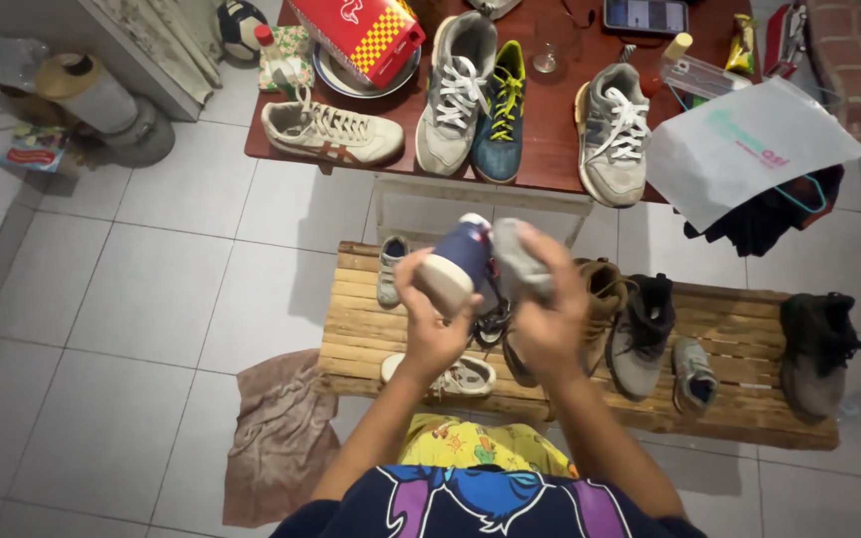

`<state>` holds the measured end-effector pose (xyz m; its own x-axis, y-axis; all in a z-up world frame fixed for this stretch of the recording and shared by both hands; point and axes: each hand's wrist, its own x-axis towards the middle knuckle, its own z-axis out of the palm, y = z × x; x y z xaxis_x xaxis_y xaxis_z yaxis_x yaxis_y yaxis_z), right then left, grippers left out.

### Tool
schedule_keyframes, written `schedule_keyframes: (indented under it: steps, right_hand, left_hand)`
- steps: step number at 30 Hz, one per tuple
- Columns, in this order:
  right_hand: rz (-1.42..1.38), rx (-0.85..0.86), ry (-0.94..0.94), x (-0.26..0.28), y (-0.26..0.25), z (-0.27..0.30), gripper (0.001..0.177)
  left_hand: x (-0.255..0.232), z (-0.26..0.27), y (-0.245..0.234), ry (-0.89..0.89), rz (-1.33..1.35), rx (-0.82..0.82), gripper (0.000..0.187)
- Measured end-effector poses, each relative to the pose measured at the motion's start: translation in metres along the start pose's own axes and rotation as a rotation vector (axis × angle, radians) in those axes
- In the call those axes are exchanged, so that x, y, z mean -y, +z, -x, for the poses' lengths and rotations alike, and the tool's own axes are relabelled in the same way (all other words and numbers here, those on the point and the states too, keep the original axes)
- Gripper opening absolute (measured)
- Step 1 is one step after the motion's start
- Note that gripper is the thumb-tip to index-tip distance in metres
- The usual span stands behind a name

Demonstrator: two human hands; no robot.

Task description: Cleaning and organizing various pairs of shoes on a rack and table using a cloth

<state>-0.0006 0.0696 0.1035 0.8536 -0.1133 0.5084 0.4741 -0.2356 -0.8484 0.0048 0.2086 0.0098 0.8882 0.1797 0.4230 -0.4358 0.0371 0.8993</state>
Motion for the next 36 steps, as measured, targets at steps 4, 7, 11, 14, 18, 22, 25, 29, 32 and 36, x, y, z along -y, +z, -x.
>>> schedule_keyframes:
  steps: [4, 7, 11, 14, 18, 22, 25, 29, 32, 36]
  right_hand:
    - [0.265, 0.067, -0.242, 0.009, 0.034, 0.015, 0.063]
    - [0.242, 0.175, -0.295, 0.009, 0.032, 0.024, 0.066]
    - [0.025, 0.165, -0.056, 0.013, 0.021, 0.004, 0.062]
    - [0.281, 0.160, -0.276, 0.018, 0.029, -0.007, 0.055]
    - [0.544, 0.207, -0.482, 0.014, 0.046, 0.011, 0.041]
    - [0.460, 0.247, -0.492, 0.013, 0.048, 0.000, 0.034]
    - [0.559, 0.303, -0.498, 0.004, 0.053, -0.025, 0.032]
    - [0.500, 0.611, -0.469, -0.003, 0.049, -0.046, 0.032]
    - [0.452, 0.704, -0.475, 0.007, 0.037, -0.042, 0.036]
    - [0.425, 0.780, -0.406, 0.020, 0.024, -0.041, 0.044]
  left_hand:
    - [0.004, -0.003, -0.016, 0.144, -0.177, -0.033, 0.090]
    - [0.003, -0.009, -0.042, 0.121, -0.263, -0.046, 0.091]
    - [-0.013, -0.015, -0.061, 0.322, -0.497, 0.047, 0.082]
    - [-0.012, -0.020, -0.067, 0.459, -0.633, 0.145, 0.075]
    - [0.003, -0.025, -0.087, 0.542, -0.727, 0.262, 0.067]
    - [0.007, -0.019, -0.098, 0.562, -0.728, 0.323, 0.065]
    - [0.016, -0.010, -0.102, 0.645, -0.818, 0.472, 0.064]
    - [0.016, -0.005, -0.108, 0.635, -0.852, 0.515, 0.063]
    - [0.015, -0.004, -0.114, 0.587, -0.822, 0.458, 0.062]
    - [0.010, -0.007, -0.112, 0.510, -0.743, 0.410, 0.064]
